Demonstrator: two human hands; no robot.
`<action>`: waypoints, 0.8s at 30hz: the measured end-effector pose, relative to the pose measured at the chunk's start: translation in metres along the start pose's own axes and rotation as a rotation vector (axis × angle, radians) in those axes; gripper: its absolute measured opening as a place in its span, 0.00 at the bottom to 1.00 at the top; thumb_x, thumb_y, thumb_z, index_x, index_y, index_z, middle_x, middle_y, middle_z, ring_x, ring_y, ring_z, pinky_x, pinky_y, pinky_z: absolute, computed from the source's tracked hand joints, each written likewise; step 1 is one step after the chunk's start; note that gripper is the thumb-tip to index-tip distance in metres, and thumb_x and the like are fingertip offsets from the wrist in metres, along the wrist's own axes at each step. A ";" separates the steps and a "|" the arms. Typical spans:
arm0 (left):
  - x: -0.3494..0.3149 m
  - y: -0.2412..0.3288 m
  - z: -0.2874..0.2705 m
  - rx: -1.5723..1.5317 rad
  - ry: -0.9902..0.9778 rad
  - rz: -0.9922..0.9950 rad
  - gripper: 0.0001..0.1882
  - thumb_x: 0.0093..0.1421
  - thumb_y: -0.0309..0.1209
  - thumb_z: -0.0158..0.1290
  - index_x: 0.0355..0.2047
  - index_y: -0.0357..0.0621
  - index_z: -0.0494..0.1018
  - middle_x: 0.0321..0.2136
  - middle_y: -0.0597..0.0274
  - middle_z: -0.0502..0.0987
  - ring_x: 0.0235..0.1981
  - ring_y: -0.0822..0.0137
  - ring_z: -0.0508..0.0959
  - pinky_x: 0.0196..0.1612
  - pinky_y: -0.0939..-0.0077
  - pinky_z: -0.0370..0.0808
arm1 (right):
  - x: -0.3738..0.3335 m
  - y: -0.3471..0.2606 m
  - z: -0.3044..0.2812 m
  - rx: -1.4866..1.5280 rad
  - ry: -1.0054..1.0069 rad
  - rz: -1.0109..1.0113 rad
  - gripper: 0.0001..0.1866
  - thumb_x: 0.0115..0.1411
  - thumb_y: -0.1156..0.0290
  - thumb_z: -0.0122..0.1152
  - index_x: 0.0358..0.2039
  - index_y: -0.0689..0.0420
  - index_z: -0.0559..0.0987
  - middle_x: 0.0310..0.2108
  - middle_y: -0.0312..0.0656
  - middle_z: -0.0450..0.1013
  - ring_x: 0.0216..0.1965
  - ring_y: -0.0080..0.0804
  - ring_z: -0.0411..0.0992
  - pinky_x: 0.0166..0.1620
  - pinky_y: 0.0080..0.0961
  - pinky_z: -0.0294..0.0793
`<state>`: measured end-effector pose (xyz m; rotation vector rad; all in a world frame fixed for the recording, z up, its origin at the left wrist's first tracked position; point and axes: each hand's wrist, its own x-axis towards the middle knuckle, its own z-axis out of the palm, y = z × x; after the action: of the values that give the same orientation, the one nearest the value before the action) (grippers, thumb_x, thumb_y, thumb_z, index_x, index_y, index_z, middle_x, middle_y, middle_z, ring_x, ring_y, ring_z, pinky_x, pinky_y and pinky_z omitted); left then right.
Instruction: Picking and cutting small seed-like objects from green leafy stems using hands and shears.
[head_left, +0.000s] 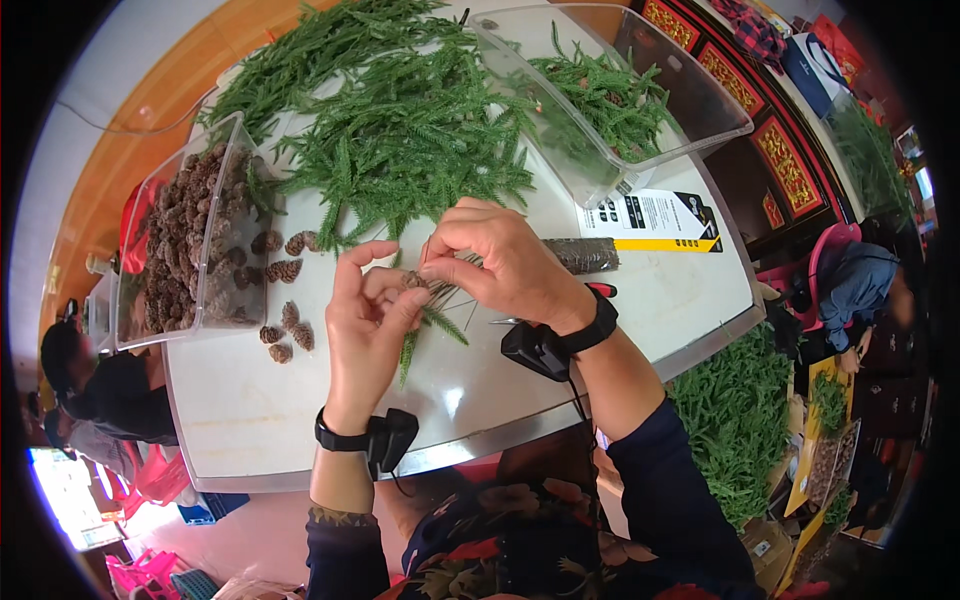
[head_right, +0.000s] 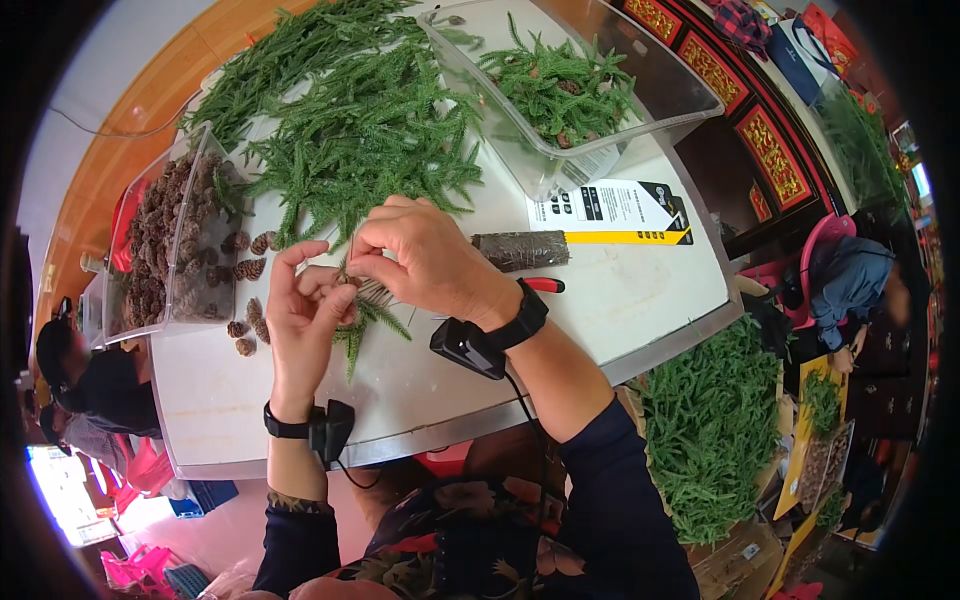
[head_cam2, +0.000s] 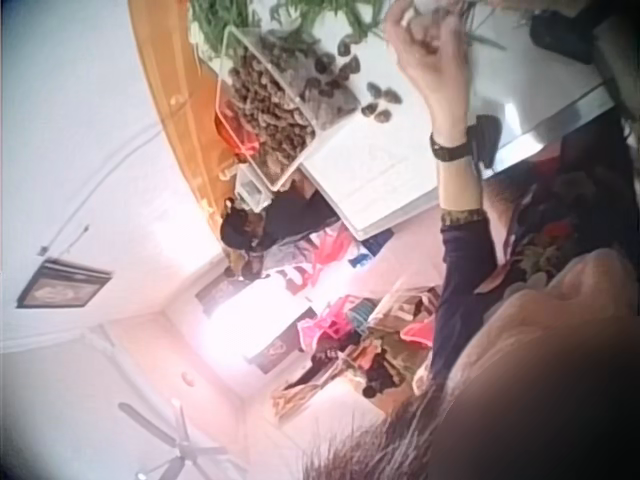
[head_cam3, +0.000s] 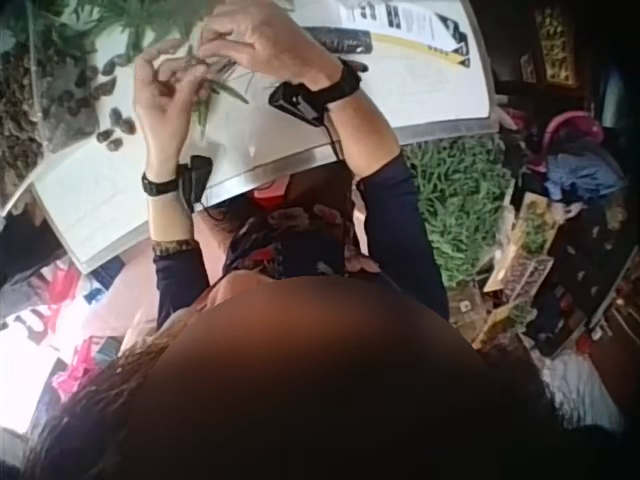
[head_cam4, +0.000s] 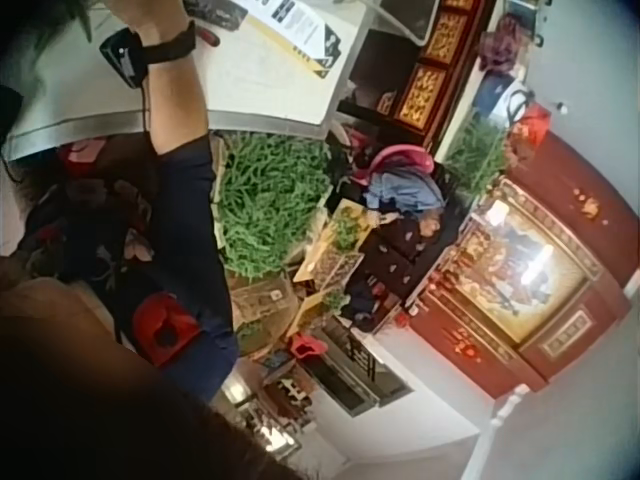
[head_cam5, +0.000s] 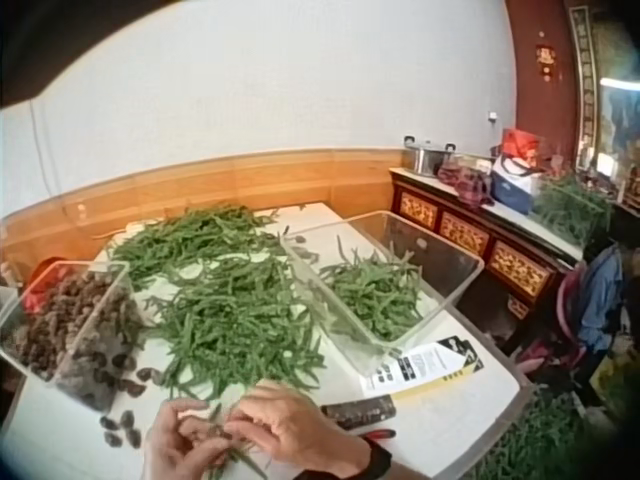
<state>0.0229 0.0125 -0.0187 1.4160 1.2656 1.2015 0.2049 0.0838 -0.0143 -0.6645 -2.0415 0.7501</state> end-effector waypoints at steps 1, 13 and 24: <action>-0.001 0.000 0.002 0.159 0.040 0.086 0.24 0.59 0.23 0.57 0.55 0.40 0.62 0.29 0.61 0.80 0.24 0.75 0.76 0.28 0.83 0.73 | 0.000 -0.001 -0.001 -0.035 -0.004 0.014 0.03 0.52 0.75 0.66 0.27 0.59 0.80 0.24 0.39 0.74 0.30 0.36 0.70 0.34 0.27 0.69; -0.002 0.004 0.004 0.110 0.326 0.172 0.31 0.55 0.21 0.61 0.57 0.41 0.60 0.28 0.64 0.76 0.26 0.79 0.74 0.32 0.86 0.73 | 0.003 -0.012 0.007 0.590 0.135 0.541 0.11 0.63 0.68 0.60 0.40 0.62 0.81 0.27 0.32 0.76 0.28 0.12 0.66 0.29 0.13 0.65; -0.005 0.008 0.002 0.016 0.250 0.092 0.32 0.55 0.20 0.61 0.57 0.40 0.60 0.29 0.64 0.76 0.26 0.80 0.73 0.32 0.87 0.72 | 0.002 -0.013 0.031 0.748 0.093 0.488 0.09 0.61 0.74 0.62 0.37 0.67 0.81 0.31 0.36 0.78 0.32 0.15 0.73 0.36 0.13 0.72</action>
<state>0.0262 0.0069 -0.0118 1.3798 1.3939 1.4697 0.1754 0.0681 -0.0184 -0.7263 -1.3512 1.6174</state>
